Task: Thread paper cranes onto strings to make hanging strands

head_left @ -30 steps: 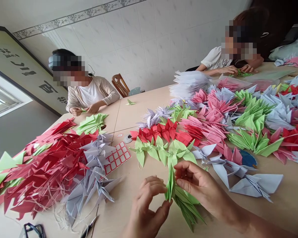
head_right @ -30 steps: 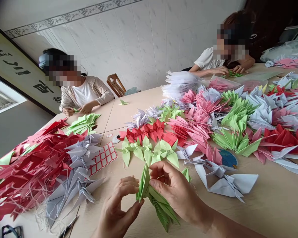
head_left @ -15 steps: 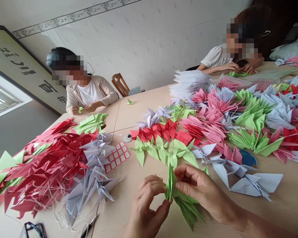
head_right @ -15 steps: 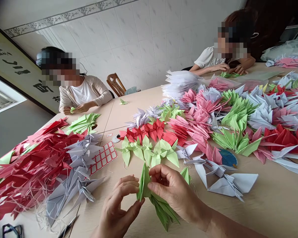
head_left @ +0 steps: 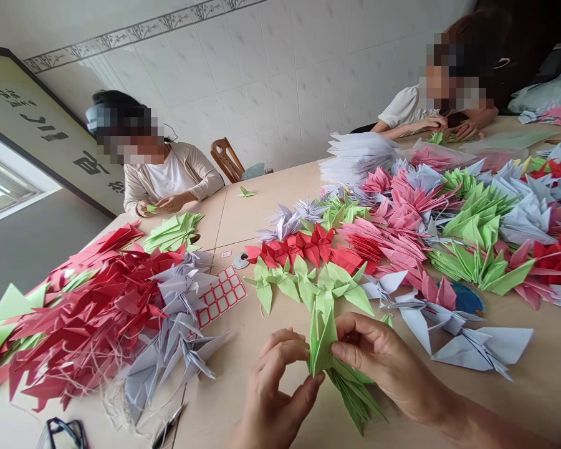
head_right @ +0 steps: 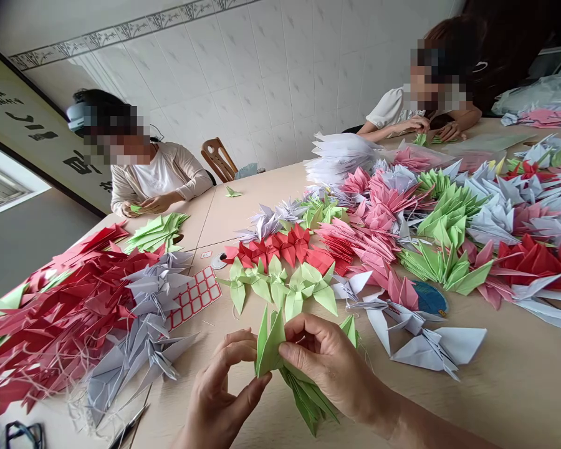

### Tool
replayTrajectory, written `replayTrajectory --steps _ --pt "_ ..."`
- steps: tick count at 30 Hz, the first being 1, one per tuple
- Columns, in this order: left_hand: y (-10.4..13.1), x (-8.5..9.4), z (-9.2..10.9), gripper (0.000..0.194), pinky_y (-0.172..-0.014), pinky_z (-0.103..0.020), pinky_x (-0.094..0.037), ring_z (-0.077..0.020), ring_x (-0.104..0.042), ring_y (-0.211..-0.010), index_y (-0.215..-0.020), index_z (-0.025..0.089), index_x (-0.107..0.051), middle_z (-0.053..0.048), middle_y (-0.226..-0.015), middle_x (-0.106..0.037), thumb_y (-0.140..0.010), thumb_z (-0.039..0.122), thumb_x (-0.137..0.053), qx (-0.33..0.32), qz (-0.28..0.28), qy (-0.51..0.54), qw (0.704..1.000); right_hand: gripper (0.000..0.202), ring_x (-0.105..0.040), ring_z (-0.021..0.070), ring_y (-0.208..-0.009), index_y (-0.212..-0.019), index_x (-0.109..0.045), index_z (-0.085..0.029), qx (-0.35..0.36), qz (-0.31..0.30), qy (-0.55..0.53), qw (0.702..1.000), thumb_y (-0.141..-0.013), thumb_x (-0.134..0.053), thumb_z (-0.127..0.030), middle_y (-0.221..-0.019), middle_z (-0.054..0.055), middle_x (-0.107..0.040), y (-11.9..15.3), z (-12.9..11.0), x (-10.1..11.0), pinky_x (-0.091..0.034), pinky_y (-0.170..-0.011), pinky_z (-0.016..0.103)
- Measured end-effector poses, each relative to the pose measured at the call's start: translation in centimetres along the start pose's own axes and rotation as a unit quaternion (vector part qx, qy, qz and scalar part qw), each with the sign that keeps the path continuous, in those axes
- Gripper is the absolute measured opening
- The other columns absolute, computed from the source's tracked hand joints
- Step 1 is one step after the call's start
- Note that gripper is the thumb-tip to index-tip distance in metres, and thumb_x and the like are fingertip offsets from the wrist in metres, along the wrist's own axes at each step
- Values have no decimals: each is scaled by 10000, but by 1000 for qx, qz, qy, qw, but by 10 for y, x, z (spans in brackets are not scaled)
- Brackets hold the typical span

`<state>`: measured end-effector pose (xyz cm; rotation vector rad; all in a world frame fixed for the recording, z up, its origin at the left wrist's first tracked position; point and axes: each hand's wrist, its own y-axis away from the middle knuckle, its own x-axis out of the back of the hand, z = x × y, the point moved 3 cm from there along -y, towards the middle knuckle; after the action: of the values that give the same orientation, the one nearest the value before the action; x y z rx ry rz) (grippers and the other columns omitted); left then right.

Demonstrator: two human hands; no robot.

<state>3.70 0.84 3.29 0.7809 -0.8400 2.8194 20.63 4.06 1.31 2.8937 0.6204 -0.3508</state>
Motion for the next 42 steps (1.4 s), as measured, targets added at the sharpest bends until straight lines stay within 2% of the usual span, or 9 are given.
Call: replayTrajectory --steps 5,10,14,19,26,30,33,36,42 --pt "2 1 -2 146 -815 -282 -521 -167 -652 -884 -953 226 -608 -25 -917 -677 -842 170 -685 34 12 24 999 237 -557 165 -765 -844 -628 -198 16 -9 6 1000 -858 -683 -427 -796 13 -605 3 -4 0 -470 -730 303" --pt "2 1 -3 163 -809 -260 -515 -160 -650 -891 -969 231 -613 -20 -916 -672 -840 174 -695 19 17 21 999 157 -574 177 -832 -918 -634 -214 38 -30 57 997 -898 -639 -370 -874 23 -621 4 -2 0 -486 -788 312" --pt "2 1 -4 160 -798 -256 -514 -154 -647 -866 -961 226 -613 -16 -904 -667 -838 170 -698 18 23 17 999 125 -560 149 -778 -830 -633 -226 97 -26 110 989 -898 -646 -330 -840 1 -585 6 -6 0 -474 -732 268" --pt "2 3 -5 128 -779 -258 -523 -160 -649 -862 -957 218 -628 -25 -909 -670 -848 202 -692 28 37 15 999 52 -629 161 -861 -860 -641 -245 145 -49 144 978 -908 -625 -255 -944 28 -645 9 -14 -4 -493 -753 264" --pt "2 3 -6 141 -771 -299 -535 -193 -644 -884 -976 218 -632 -44 -923 -675 -849 181 -682 21 34 -1 999 104 -672 156 -861 -874 -649 -250 185 -44 192 963 -899 -608 -158 -984 41 -686 11 -14 -5 -521 -714 237" --pt "2 6 -5 167 -757 -293 -514 -194 -614 -874 -957 230 -656 -39 -937 -636 -811 185 -723 19 63 -59 996 146 -689 148 -885 -902 -650 -260 223 -39 221 949 -891 -615 -119 -999 34 -697 11 -16 -5 -534 -761 226" --pt "4 9 -5 189 -709 -270 -494 -184 -588 -811 -947 239 -675 -22 -870 -604 -790 304 -758 50 75 -36 995 188 -704 154 -908 -923 -656 -265 256 -32 250 933 -880 -609 -88 -1004 41 -712 11 -20 -5 -542 -805 229" --pt "5 8 -8 206 -693 -262 -475 -174 -567 -764 -947 229 -664 -15 -810 -603 -850 410 -678 119 59 54 990 218 -715 159 -905 -945 -662 -266 274 -25 268 923 -876 -591 -71 -1014 53 -721 11 -19 -4 -553 -800 228" --pt "10 1 -21 229 -688 -245 -484 -151 -571 -734 -976 207 -668 -12 -777 -619 -909 414 -597 245 60 239 938 217 -721 160 -897 -969 -677 -252 286 -52 293 911 -893 -572 -78 -1044 79 -726 11 -13 -6 -567 -796 235"
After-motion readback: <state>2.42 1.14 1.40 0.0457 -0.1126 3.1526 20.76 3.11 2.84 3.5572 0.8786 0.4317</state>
